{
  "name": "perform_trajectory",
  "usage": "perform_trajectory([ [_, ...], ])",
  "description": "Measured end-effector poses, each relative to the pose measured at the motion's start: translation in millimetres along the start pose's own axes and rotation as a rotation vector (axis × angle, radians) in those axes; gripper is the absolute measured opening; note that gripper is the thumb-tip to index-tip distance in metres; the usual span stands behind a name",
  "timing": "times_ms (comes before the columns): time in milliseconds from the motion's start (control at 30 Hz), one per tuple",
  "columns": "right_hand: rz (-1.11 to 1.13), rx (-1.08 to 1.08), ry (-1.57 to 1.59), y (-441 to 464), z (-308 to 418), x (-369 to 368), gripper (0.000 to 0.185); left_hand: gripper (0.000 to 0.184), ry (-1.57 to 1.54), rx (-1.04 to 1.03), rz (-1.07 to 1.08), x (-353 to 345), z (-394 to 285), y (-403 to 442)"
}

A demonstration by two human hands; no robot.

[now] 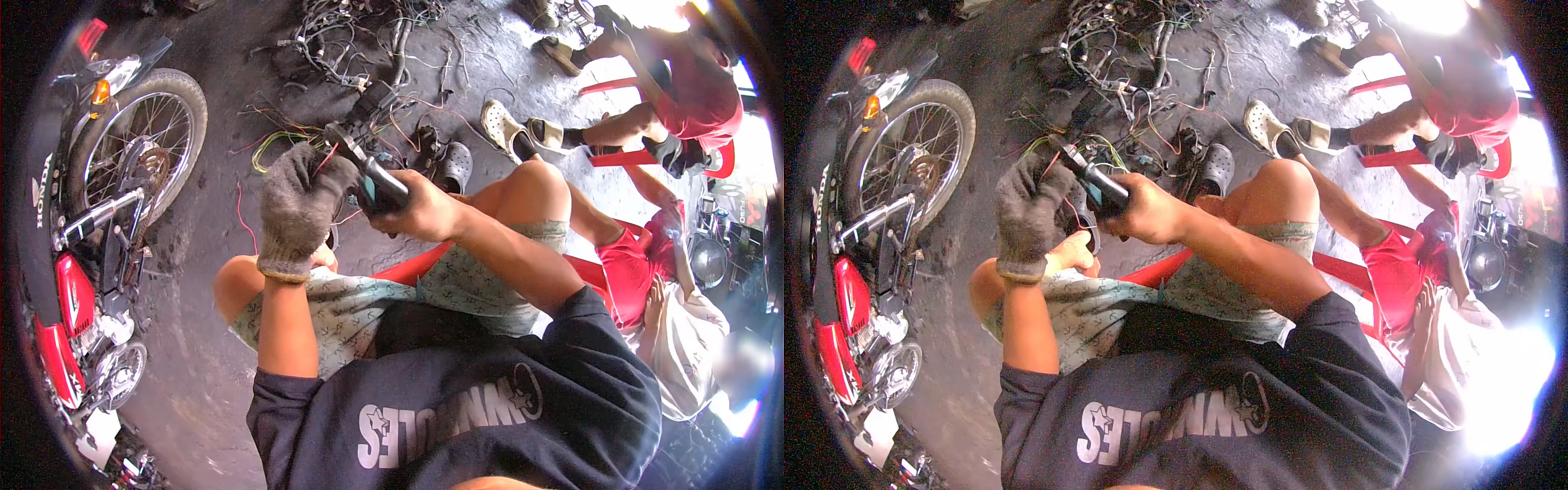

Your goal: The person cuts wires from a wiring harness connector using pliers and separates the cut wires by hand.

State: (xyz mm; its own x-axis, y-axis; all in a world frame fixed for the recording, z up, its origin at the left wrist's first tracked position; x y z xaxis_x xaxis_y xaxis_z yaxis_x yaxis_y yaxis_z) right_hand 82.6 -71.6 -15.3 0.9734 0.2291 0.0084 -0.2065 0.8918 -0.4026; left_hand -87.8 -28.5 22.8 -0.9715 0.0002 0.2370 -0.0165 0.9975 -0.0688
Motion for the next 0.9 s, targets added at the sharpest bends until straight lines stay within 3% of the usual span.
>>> perform_trajectory([
  [33, 0.003, 0.001, 0.000, 2.4, -3.3, 1.5, 0.029, 0.014, -0.192, 0.109, -0.010, -0.2, 5.2, 0.8],
  [67, 0.055, -0.018, 0.092, 5.7, -6.5, 2.2, 0.033, 0.012, -0.265, 0.077, -0.006, -0.6, 5.4, 0.8],
  [133, 0.136, -0.046, 0.166, 8.3, -10.6, 6.7, 0.049, 0.011, -0.205, 0.016, -0.035, 0.7, 4.3, 2.3],
  [233, 0.085, -0.083, 0.294, 22.8, -68.0, 6.8, 0.055, 0.010, -0.148, -0.056, -0.074, -0.3, 5.2, 2.8],
  [333, 0.126, -0.196, 0.389, 6.5, -32.2, 8.2, 0.069, 0.009, -0.205, -0.051, -0.098, -1.6, 6.5, 1.0],
  [600, 0.147, -0.195, 0.454, -0.9, -8.7, 11.0, 0.072, 0.009, -0.231, -0.027, -0.140, -3.1, 4.9, 1.8],
  [667, 0.126, -0.211, 0.466, -0.9, -10.9, 11.0, 0.072, 0.009, -0.232, -0.107, -0.169, -4.7, 8.0, 3.8],
  [733, 0.124, -0.121, 0.573, 2.1, -18.3, 9.6, 0.067, 0.009, -0.230, -0.074, -0.167, -3.6, 5.6, 1.8],
  [900, 0.103, -0.085, 0.413, 6.0, -18.8, 8.2, 0.066, 0.009, -0.201, -0.108, -0.154, -1.8, 10.0, 1.5],
])
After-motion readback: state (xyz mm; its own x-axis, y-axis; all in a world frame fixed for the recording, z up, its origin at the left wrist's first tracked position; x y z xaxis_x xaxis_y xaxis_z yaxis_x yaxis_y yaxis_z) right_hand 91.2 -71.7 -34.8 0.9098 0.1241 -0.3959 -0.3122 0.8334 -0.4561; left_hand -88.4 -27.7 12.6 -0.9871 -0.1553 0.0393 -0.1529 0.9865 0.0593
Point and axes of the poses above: each hand's wrist, its own y-axis towards the middle knuckle, its own x-axis out of the back of the hand, z = x × y, the point moved 2 cm from there along y, towards the middle knuckle, and after that the axes turned 14 degrees about -z, right-handed, at the moved point
